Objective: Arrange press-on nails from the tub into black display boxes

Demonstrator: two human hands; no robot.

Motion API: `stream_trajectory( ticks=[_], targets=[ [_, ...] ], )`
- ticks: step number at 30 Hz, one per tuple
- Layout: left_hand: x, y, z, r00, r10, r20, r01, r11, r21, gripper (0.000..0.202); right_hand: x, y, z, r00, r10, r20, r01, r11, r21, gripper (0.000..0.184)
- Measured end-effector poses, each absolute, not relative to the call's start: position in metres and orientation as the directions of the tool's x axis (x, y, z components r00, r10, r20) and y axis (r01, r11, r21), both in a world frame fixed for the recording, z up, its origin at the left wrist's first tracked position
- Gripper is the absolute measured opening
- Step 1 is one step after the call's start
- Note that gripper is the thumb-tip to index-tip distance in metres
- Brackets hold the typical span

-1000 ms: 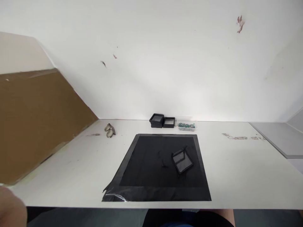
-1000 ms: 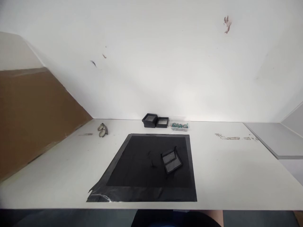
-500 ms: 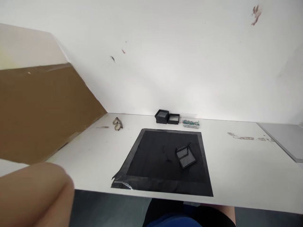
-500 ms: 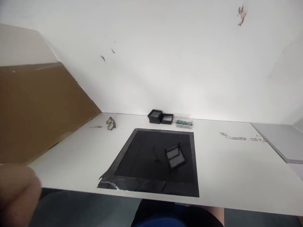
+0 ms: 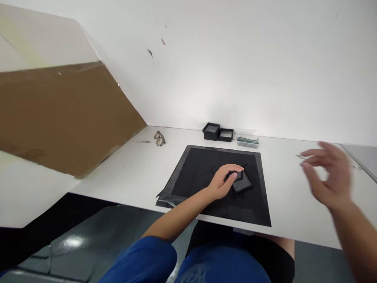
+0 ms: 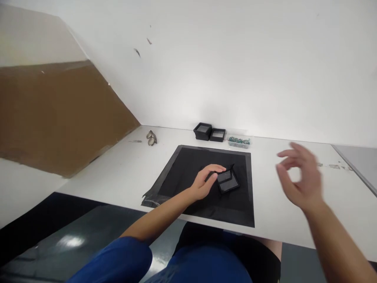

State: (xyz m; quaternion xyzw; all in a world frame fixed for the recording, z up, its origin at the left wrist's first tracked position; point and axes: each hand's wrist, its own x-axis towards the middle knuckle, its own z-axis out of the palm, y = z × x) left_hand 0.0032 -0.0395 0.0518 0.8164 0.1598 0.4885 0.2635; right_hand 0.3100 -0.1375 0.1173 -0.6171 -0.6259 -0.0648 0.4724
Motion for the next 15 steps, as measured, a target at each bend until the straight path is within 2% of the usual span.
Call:
stream_trajectory(
  ticks=[3,6,11,15],
  targets=[
    [0.007,-0.026,0.034,0.612,0.392,0.686,0.043,-0.883,0.467,0.020,0.299,-0.103,0.072,0.131,0.847,0.515,0.805,0.212,-0.554,0.053],
    [0.002,-0.009,0.020,0.679,0.302,0.669,0.073,-0.935,0.347,0.019,0.297,-0.061,0.032,0.141,0.878,0.457,0.795,0.174,-0.581,0.047],
    [-0.012,0.010,-0.003,0.700,0.255,0.667,0.141,-0.965,0.222,0.025,0.305,0.007,0.012,0.193,0.841,0.506,0.793,0.170,-0.586,0.046],
    [-0.014,0.018,-0.015,0.667,0.329,0.668,0.218,-0.944,0.247,0.031,0.307,0.048,0.000,0.219,0.775,0.592,0.829,0.172,-0.533,0.045]
  ],
)
